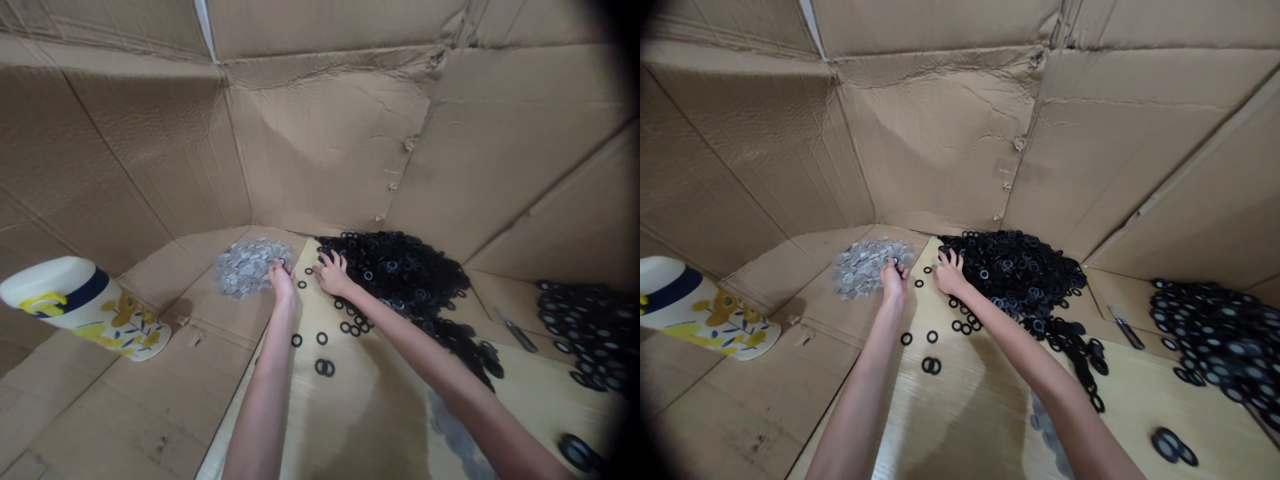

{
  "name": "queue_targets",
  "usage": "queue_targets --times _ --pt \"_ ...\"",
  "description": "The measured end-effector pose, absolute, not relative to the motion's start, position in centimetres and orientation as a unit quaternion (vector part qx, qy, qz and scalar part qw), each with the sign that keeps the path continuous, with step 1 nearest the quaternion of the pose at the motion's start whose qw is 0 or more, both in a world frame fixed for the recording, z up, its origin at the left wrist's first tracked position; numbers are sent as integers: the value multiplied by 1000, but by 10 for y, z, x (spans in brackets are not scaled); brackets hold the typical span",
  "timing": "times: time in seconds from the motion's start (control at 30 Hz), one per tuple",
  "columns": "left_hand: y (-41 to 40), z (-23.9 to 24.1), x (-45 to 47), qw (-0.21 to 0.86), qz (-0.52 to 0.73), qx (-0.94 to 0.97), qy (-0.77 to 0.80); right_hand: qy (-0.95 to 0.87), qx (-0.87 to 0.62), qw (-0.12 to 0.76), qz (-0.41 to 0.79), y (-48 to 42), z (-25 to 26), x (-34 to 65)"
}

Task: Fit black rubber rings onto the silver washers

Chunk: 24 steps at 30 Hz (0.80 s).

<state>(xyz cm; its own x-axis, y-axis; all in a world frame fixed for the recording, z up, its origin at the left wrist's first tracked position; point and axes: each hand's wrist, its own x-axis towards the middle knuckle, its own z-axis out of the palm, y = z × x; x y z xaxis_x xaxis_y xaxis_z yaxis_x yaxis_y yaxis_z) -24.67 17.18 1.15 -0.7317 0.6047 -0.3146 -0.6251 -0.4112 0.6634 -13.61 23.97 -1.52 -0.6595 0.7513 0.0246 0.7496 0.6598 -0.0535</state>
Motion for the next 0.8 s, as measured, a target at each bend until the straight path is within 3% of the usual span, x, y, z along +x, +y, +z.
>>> queue_targets --times 0.4,0.63,0.8 --pt "170 15 -245 369 843 -3 391 -941 -329 34 68 186 1 -104" --pt "170 15 -241 381 833 10 401 -949 -294 33 105 111 4 6" --pt "172 14 -235 400 815 34 419 -930 -359 39 75 66 2 82"
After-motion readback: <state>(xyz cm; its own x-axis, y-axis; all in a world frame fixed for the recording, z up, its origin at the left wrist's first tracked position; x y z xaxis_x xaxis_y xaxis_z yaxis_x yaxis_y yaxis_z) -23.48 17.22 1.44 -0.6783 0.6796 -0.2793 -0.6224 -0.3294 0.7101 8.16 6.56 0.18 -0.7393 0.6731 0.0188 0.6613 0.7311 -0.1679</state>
